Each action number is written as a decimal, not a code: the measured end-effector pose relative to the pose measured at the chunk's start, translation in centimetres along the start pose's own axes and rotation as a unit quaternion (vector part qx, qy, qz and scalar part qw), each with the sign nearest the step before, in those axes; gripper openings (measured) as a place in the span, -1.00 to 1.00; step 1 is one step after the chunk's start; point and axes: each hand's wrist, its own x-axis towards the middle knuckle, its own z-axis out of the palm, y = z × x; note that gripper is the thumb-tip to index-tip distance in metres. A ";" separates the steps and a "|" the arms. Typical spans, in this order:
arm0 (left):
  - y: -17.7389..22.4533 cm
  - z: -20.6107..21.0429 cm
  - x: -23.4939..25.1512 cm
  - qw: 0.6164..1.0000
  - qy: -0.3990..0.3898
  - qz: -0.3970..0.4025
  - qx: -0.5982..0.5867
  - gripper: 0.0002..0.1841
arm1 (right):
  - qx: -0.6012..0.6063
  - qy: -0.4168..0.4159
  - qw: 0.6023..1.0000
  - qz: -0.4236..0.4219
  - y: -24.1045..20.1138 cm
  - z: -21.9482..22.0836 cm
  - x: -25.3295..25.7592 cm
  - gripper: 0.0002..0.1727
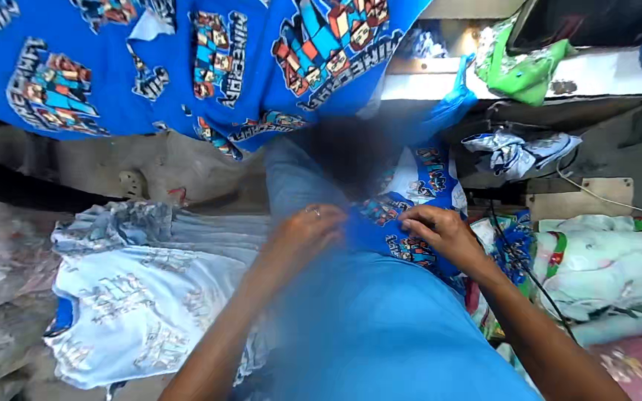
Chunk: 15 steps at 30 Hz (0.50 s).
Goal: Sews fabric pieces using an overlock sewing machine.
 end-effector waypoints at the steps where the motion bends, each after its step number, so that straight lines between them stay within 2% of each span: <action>1: -0.3 1.7 -1.0 1.000 -0.015 -0.010 -0.012 -0.70 | -0.007 -0.004 1.000 -0.003 -0.3 0.5 -0.1 -0.75; 4: -0.2 4.3 -2.4 0.998 -0.030 -0.041 -0.034 -0.66 | -0.055 0.020 0.998 -0.033 -0.7 1.4 0.4 -0.75; 8: 0.4 4.6 -1.9 0.998 0.004 -0.054 -0.029 -0.65 | -0.166 0.123 0.977 -0.059 0.6 -0.3 1.7 -0.78; 12: -0.2 3.7 -0.8 0.998 0.030 -0.049 -0.007 -0.68 | -0.256 0.221 0.941 0.002 2.5 -2.7 2.6 -0.67; 15: -0.6 3.1 0.2 0.999 0.025 -0.041 0.014 -0.68 | -0.261 0.201 0.942 0.057 3.6 -2.4 3.5 -0.47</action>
